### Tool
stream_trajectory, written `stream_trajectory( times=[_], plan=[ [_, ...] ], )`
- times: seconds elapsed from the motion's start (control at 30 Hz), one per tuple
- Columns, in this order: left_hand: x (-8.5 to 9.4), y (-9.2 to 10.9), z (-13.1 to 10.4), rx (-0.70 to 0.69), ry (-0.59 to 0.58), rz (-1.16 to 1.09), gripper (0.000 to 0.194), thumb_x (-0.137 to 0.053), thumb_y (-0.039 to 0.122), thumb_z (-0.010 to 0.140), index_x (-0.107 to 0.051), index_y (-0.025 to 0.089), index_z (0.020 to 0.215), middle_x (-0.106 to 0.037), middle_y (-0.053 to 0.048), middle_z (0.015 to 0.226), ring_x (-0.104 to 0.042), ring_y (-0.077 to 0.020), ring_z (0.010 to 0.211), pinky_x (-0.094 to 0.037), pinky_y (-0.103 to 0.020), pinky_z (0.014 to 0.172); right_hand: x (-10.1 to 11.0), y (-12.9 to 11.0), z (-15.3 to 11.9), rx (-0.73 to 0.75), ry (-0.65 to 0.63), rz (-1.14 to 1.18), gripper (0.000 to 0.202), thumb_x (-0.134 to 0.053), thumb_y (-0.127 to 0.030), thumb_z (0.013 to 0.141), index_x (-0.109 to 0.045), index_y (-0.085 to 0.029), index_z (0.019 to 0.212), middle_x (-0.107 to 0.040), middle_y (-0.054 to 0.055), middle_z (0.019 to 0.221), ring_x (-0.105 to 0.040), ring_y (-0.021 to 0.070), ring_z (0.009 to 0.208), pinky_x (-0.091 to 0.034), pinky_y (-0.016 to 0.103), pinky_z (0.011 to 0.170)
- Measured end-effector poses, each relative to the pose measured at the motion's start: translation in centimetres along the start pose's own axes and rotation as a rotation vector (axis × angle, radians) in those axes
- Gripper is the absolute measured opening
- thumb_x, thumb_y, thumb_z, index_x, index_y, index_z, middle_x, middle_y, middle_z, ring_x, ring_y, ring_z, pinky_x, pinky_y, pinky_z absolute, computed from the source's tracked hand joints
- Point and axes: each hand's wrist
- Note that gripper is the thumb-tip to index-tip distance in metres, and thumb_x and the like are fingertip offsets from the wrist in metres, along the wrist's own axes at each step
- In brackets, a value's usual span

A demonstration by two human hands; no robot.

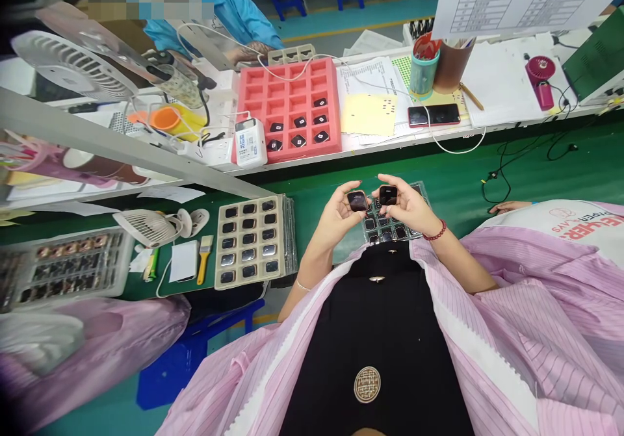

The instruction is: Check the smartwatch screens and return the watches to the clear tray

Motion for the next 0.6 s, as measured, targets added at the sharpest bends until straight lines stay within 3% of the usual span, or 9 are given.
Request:
stream_trajectory(
  times=[0.17, 0.27, 0.33, 0.4, 0.47, 0.53, 0.6],
  plan=[
    [-0.1, 0.2, 0.2, 0.021, -0.056, -0.098, 0.072, -0.088, 0.037, 0.075, -0.052, 0.025, 0.136, -0.068, -0.006, 0.111, -0.068, -0.0197, 0.101, -0.055, -0.03, 0.085, -0.1, -0.3, 0.1, -0.041, 0.014, 0.136, 0.074, -0.082, -0.028, 0.08, -0.046, -0.03, 0.145, -0.067, 0.006, 0.126, -0.069, 0.0104, 0.076, -0.062, 0.025, 0.069],
    [-0.2, 0.3, 0.3, 0.062, -0.098, -0.203, 0.078, -0.091, 0.041, 0.069, -0.052, 0.026, 0.135, -0.068, -0.005, 0.106, -0.067, -0.0132, 0.077, -0.053, -0.026, 0.069, -0.1, -0.7, 0.1, -0.1, 0.058, 0.235, 0.073, -0.085, -0.027, 0.076, -0.051, -0.03, 0.141, -0.069, 0.005, 0.123, -0.068, 0.0091, 0.072, -0.061, 0.022, 0.068],
    [-0.2, 0.2, 0.4, 0.106, -0.099, -0.259, 0.081, -0.091, 0.048, 0.067, -0.054, 0.026, 0.135, -0.067, -0.004, 0.102, -0.058, -0.009, 0.061, -0.045, -0.023, 0.054, 0.0, -0.7, 0.2, -0.138, 0.09, 0.313, 0.068, -0.086, -0.036, 0.075, -0.056, -0.028, 0.136, -0.072, 0.005, 0.12, -0.066, 0.0087, 0.068, -0.058, 0.021, 0.062],
    [-0.2, -0.1, 0.5, 0.151, -0.072, -0.295, 0.076, -0.08, 0.064, 0.072, -0.057, 0.025, 0.133, -0.067, -0.005, 0.096, -0.048, -0.0076, 0.053, -0.037, -0.024, 0.045, 0.2, -0.4, 0.3, -0.179, 0.12, 0.39, 0.059, -0.078, -0.055, 0.08, -0.062, -0.027, 0.13, -0.074, 0.006, 0.114, -0.061, 0.0085, 0.062, -0.053, 0.02, 0.054],
    [-0.3, -0.4, 0.6, 0.205, -0.037, -0.321, 0.071, -0.058, 0.077, 0.084, -0.06, 0.023, 0.131, -0.065, -0.006, 0.089, -0.041, -0.0085, 0.049, -0.033, -0.026, 0.043, 0.4, 0.0, 0.5, -0.22, 0.134, 0.431, 0.06, -0.058, -0.073, 0.087, -0.066, -0.025, 0.123, -0.074, 0.006, 0.104, -0.054, 0.0079, 0.055, -0.047, 0.019, 0.049],
    [-0.5, -0.7, 0.8, 0.266, -0.012, -0.347, 0.072, -0.039, 0.079, 0.092, -0.062, 0.022, 0.129, -0.063, -0.007, 0.083, -0.04, -0.0097, 0.049, -0.032, -0.027, 0.044, 0.5, 0.5, 0.7, -0.249, 0.125, 0.417, 0.066, -0.04, -0.078, 0.092, -0.066, -0.025, 0.121, -0.073, 0.005, 0.095, -0.048, 0.0073, 0.051, -0.043, 0.018, 0.047],
    [-0.6, -0.9, 1.0, 0.3, -0.011, -0.355, 0.073, -0.031, 0.078, 0.094, -0.062, 0.022, 0.129, -0.063, -0.007, 0.081, -0.043, -0.0107, 0.05, -0.035, -0.028, 0.046, 0.6, 0.9, 0.8, -0.254, 0.104, 0.387, 0.067, -0.031, -0.078, 0.095, -0.064, -0.026, 0.123, -0.071, 0.003, 0.09, -0.046, 0.0073, 0.05, -0.041, 0.018, 0.047]
  ],
)
Point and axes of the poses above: each hand's wrist, its own z-axis towards the middle knuckle, its own x-axis out of the back of the hand, y = z × x
